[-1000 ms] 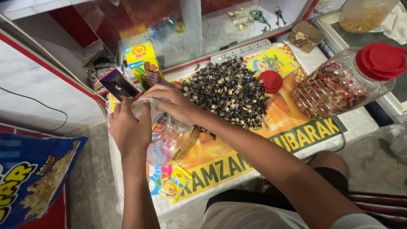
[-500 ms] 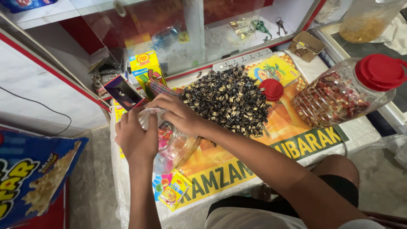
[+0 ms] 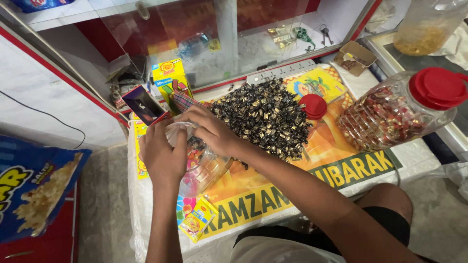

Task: The person opens a large plastic jar filled with wrapped candies and pours the contents onto a table covered with a printed mat. After emptying the jar, the person begins picking up individual candies from the pile and placing them back into the jar one by one.

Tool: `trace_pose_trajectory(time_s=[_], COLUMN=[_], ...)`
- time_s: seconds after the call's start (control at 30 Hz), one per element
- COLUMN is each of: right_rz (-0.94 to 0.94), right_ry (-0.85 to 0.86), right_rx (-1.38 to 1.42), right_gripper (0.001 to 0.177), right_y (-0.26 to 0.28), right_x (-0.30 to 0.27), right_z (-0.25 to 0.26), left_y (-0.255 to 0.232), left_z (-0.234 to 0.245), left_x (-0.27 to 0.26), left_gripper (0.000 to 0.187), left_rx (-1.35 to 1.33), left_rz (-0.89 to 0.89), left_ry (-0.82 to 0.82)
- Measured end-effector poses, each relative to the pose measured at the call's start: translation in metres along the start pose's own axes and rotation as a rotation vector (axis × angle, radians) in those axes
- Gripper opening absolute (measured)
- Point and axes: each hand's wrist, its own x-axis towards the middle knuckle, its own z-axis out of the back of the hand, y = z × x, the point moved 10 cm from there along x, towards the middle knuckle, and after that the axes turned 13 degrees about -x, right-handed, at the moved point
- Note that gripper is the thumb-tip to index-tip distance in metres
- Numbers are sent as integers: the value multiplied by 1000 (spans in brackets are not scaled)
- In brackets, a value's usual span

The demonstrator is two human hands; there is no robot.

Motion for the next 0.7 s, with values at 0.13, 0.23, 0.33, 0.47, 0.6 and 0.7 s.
trace_pose_trajectory(time_s=[0.13, 0.23, 0.33, 0.47, 0.6, 0.7], right_rz=[-3, 18, 8, -1, 31, 34], right_ry=[-3, -20, -13, 2, -5, -17], right_rx=[-27, -10, 2, 26, -1, -55], right_gripper=[42, 42, 43, 42, 42, 42], right_y=[3, 8, 6, 2, 2, -1], right_x=[2, 3, 1, 6, 10, 12], right_z=[0, 3, 3, -2, -4, -6], left_y=[4, 2, 1, 2, 9, 14], left_z=[-1, 0, -1, 1, 4, 5], left_x=[1, 3, 1, 4, 7, 8], left_gripper=[40, 40, 41, 41, 40, 38], left_rx=[25, 42, 33, 31, 18, 12], left_rz=[48, 42, 23, -12, 31, 54], left_ry=[15, 25, 28, 20, 12, 14])
